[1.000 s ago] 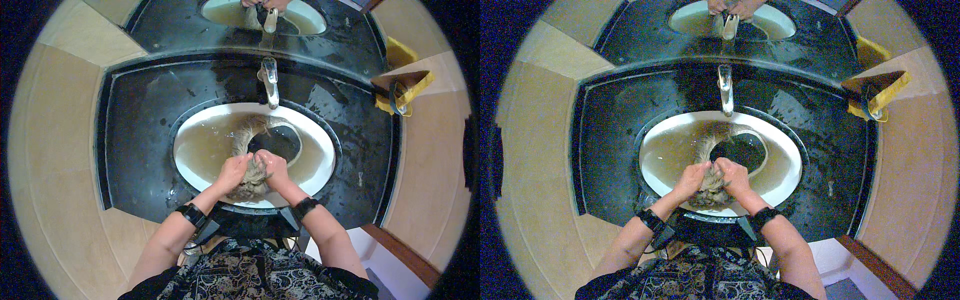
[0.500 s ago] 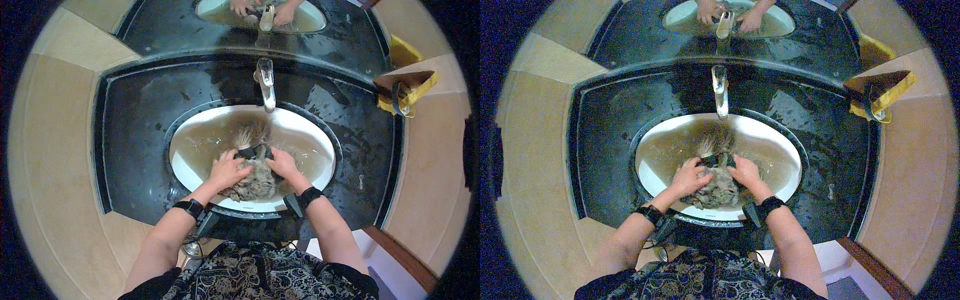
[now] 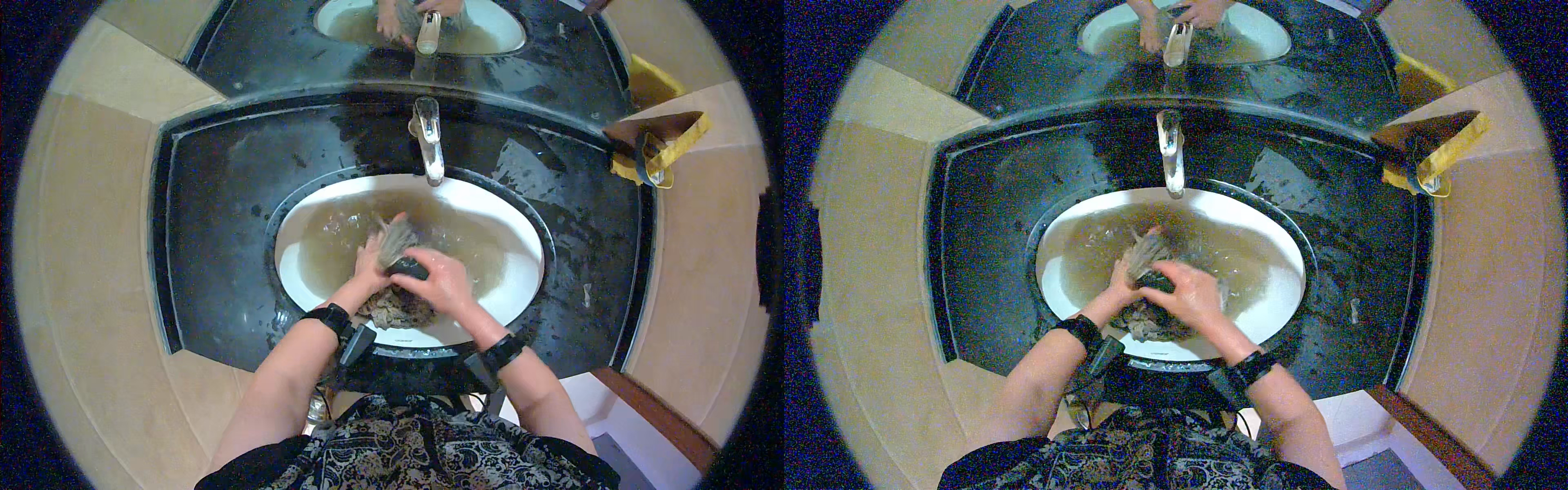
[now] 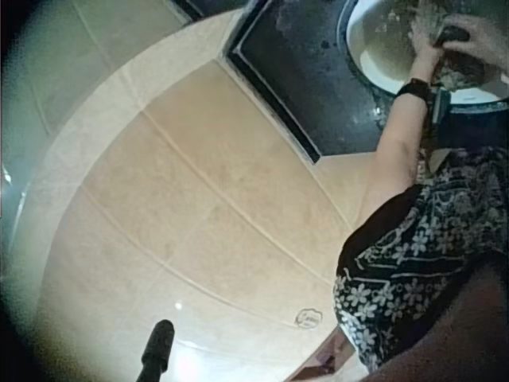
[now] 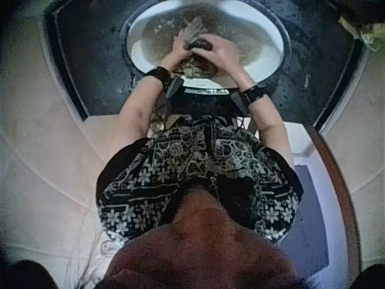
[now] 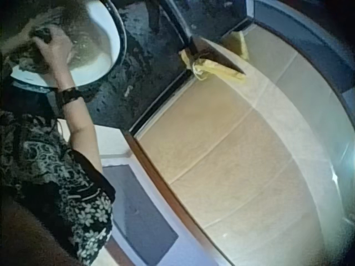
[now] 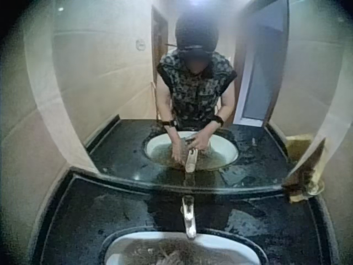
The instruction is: Washing a grey shaggy mop head in a bathroom sink filled with water.
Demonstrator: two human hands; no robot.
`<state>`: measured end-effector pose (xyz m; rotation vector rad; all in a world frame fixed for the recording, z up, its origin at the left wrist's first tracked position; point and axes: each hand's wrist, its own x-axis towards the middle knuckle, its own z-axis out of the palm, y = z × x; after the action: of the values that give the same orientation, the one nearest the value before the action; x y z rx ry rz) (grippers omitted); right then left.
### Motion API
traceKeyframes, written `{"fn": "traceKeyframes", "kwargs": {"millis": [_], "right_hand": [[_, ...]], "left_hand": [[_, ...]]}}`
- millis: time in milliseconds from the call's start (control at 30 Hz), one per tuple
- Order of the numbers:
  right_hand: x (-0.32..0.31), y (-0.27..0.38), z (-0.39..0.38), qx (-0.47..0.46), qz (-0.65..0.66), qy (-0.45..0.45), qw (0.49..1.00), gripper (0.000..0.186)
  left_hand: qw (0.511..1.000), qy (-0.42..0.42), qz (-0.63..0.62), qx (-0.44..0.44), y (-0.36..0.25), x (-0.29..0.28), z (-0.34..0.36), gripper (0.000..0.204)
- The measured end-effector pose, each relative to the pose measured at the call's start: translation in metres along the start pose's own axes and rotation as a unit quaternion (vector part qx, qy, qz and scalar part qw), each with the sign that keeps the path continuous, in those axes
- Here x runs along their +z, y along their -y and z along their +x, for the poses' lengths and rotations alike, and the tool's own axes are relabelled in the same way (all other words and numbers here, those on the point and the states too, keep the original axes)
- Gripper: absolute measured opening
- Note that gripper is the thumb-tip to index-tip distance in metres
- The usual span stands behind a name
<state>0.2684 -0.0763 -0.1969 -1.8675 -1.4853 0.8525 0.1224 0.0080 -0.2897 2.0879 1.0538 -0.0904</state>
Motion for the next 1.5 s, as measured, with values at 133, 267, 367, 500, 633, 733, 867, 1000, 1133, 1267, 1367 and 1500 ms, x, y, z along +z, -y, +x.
{"fn": "traceKeyframes", "kwargs": {"millis": [133,267,367,500,633,733,867,1000,1133,1267,1367,1500], "right_hand": [[0.019,0.006,-0.003,-0.025,-0.049,-0.03,0.998,0.036],[0.033,-0.014,0.006,-0.06,-0.094,-0.087,0.99,0.029],[0.033,-0.022,0.023,-0.067,-0.08,-0.092,0.99,0.027],[0.001,-0.07,0.03,0.032,-0.215,-0.023,0.976,0.029],[0.0,-0.084,0.035,0.053,-0.183,-0.094,0.977,0.049],[0.023,-0.079,0.031,0.195,-0.25,-0.031,0.948,0.064],[0.025,-0.087,0.023,0.055,-0.258,0.063,0.962,0.056],[0.03,-0.097,0.038,0.243,-0.166,0.024,0.955,0.048],[0.022,-0.051,0.047,0.192,-0.009,-0.013,0.981,0.039],[0.015,0.012,0.032,0.0,0.037,-0.07,0.997,0.032],[0.018,0.038,0.023,-0.045,-0.002,-0.077,0.996,0.03],[0.033,0.022,0.028,-0.074,0.003,-0.15,0.986,0.022]], "left_hand": [[0.995,-0.043,0.043,0.078,0.028,0.029,0.0,0.053],[0.998,-0.024,-0.035,0.047,0.014,0.019,0.0,0.038],[0.995,-0.087,0.004,0.056,-0.012,-0.014,-0.018,0.032],[0.995,0.03,0.013,0.09,-0.044,-0.039,-0.033,0.035],[0.996,0.071,-0.037,-0.047,-0.041,-0.05,-0.026,0.051],[0.953,0.133,-0.205,-0.18,-0.013,-0.034,0.005,0.066],[0.98,0.03,0.084,-0.177,-0.019,-0.024,0.011,0.051],[0.996,-0.076,-0.008,-0.043,-0.022,-0.004,0.028,0.051],[0.882,-0.04,-0.452,-0.126,-0.008,-0.013,0.031,0.056],[0.787,-0.006,-0.595,-0.162,-0.023,-0.028,0.024,0.047],[0.644,0.04,-0.743,-0.177,-0.019,-0.031,0.015,0.03],[0.67,-0.095,-0.714,-0.181,-0.036,-0.022,0.004,0.025]]}}
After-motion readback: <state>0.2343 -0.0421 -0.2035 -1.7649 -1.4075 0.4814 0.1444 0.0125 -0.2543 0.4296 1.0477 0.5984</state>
